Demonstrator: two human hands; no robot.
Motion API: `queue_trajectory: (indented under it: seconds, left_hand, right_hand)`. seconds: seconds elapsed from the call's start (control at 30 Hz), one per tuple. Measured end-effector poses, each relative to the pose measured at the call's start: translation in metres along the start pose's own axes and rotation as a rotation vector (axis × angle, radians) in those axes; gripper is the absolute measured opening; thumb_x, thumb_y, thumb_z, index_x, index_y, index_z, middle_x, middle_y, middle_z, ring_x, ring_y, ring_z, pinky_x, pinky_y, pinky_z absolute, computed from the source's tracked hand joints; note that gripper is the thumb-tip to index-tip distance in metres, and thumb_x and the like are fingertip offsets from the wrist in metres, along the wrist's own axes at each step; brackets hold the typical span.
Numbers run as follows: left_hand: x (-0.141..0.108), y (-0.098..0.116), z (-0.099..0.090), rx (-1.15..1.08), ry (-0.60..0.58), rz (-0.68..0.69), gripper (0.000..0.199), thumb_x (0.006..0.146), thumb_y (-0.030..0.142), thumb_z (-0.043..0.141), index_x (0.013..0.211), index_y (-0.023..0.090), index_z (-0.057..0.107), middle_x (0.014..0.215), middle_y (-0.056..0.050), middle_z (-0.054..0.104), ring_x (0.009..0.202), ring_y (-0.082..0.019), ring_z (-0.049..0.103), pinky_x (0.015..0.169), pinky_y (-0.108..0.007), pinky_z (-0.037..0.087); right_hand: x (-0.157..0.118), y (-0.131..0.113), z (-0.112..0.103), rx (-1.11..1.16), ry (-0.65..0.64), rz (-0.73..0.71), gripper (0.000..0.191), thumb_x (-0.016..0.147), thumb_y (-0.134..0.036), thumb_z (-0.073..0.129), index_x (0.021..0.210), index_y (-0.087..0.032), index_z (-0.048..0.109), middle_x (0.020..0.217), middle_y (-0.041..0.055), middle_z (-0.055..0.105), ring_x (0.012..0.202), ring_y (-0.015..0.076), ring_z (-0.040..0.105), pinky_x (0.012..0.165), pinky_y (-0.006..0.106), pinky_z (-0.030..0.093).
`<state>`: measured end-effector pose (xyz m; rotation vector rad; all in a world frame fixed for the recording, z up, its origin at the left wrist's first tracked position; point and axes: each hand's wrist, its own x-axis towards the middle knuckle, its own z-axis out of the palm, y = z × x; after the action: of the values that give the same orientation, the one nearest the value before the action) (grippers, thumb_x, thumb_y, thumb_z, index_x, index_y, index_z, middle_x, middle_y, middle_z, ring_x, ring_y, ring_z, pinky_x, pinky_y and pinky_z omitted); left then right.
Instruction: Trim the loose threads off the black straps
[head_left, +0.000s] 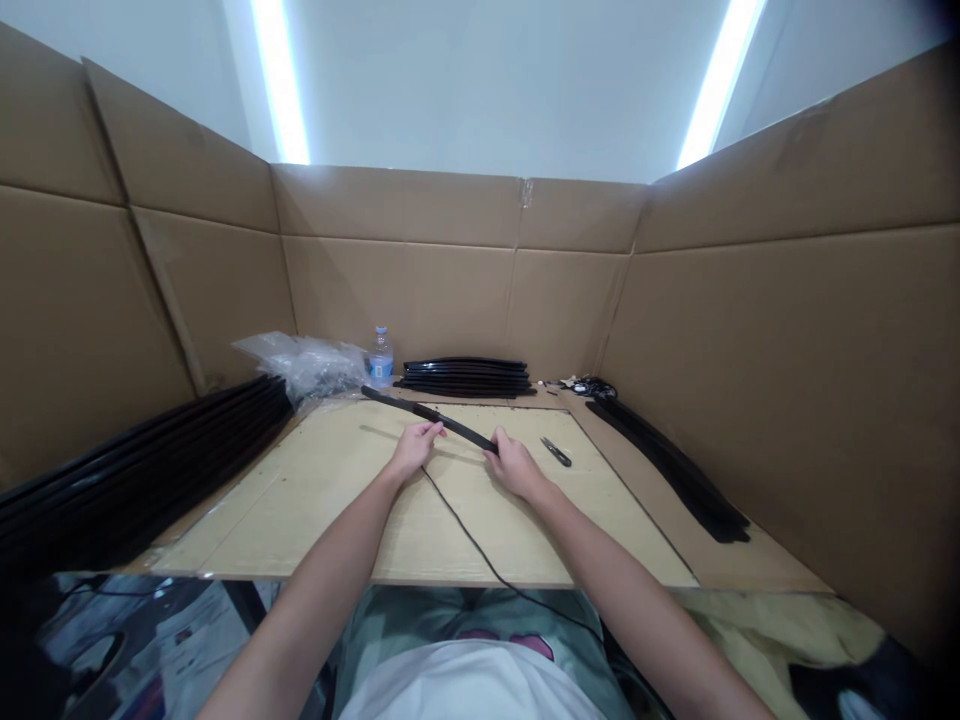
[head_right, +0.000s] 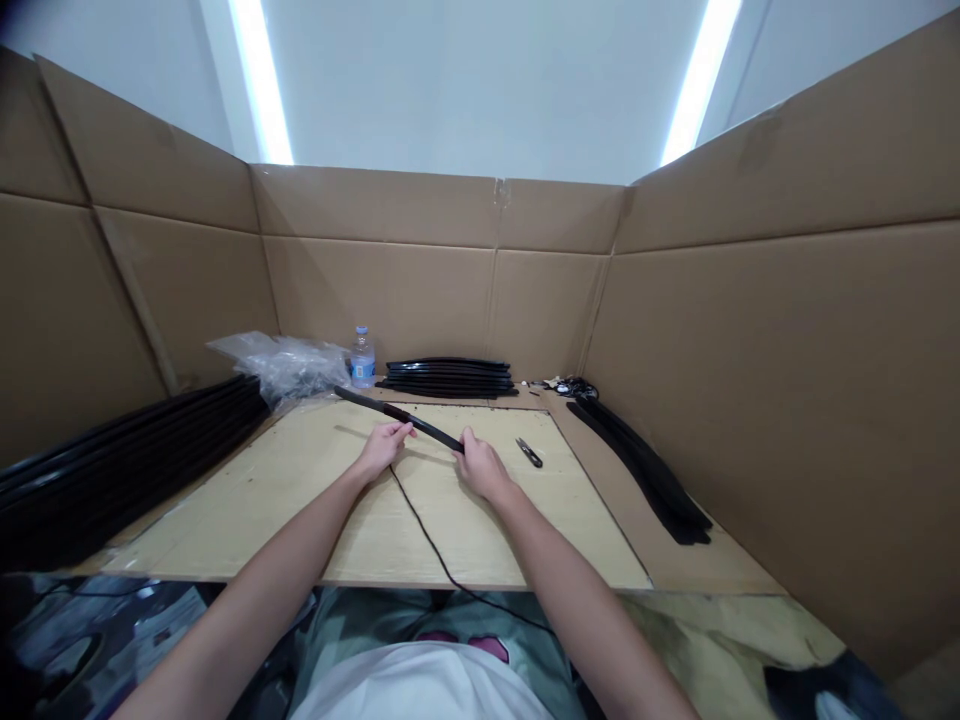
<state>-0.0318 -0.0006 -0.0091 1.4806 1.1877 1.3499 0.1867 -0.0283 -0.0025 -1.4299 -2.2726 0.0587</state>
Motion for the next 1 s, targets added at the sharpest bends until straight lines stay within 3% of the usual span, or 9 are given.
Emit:
queue_trajectory:
  seconds: [0.17, 0.37, 0.5, 0.67, 1.0]
  left_hand:
    - [0.001, 0.0, 0.004, -0.053, -0.04, -0.007, 0.043, 0.07, 0.053, 0.062, 0.074, 0.011, 0.062, 0.042, 0.009, 0.026, 0.037, -0.006, 0.021, 0.041, -0.022, 0.01]
    - [0.004, -0.005, 0.006, -0.119, -0.083, -0.012, 0.044, 0.072, 0.055, 0.06, 0.075, 0.011, 0.061, 0.042, 0.009, 0.026, 0.036, -0.006, 0.02, 0.041, -0.022, 0.01]
    - [0.006, -0.009, 0.005, -0.163, -0.12, -0.016, 0.043, 0.073, 0.054, 0.06, 0.078, 0.011, 0.06, 0.043, 0.01, 0.024, 0.037, -0.005, 0.019, 0.04, -0.021, 0.009]
    - [0.005, -0.01, 0.005, -0.219, -0.159, -0.035, 0.038, 0.073, 0.05, 0.062, 0.081, 0.012, 0.057, 0.046, 0.01, 0.024, 0.038, -0.005, 0.018, 0.039, -0.02, 0.01]
    - [0.006, -0.009, 0.005, -0.318, -0.149, -0.077, 0.035, 0.071, 0.047, 0.066, 0.079, 0.013, 0.056, 0.047, 0.011, 0.019, 0.035, -0.004, 0.016, 0.038, -0.02, 0.007]
  right_hand:
    - [0.004, -0.001, 0.006, -0.094, -0.044, 0.031, 0.018, 0.092, -0.024, 0.037, 0.107, -0.016, 0.044, 0.088, 0.0106, 0.065, 0.075, 0.0193, 0.057, 0.062, 0.026, 0.032]
    - [0.006, -0.003, 0.006, -0.209, -0.016, 0.08, 0.024, 0.09, -0.015, 0.035, 0.11, -0.015, 0.048, 0.095, 0.0146, 0.062, 0.091, 0.0241, 0.052, 0.074, 0.03, 0.031]
    - [0.005, -0.008, 0.003, -0.254, 0.048, 0.111, 0.028, 0.093, -0.032, 0.035, 0.108, -0.015, 0.051, 0.099, 0.0161, 0.06, 0.094, 0.0268, 0.048, 0.08, 0.034, 0.03]
    - [0.002, -0.012, 0.0, -0.273, 0.115, 0.124, 0.053, 0.088, -0.058, 0.028, 0.102, -0.015, 0.055, 0.1, 0.017, 0.059, 0.096, 0.0293, 0.046, 0.081, 0.038, 0.03]
    - [-0.002, -0.016, -0.001, -0.212, 0.241, 0.132, 0.048, 0.088, -0.056, 0.036, 0.092, -0.015, 0.06, 0.092, 0.0142, 0.062, 0.091, 0.0267, 0.049, 0.079, 0.035, 0.032]
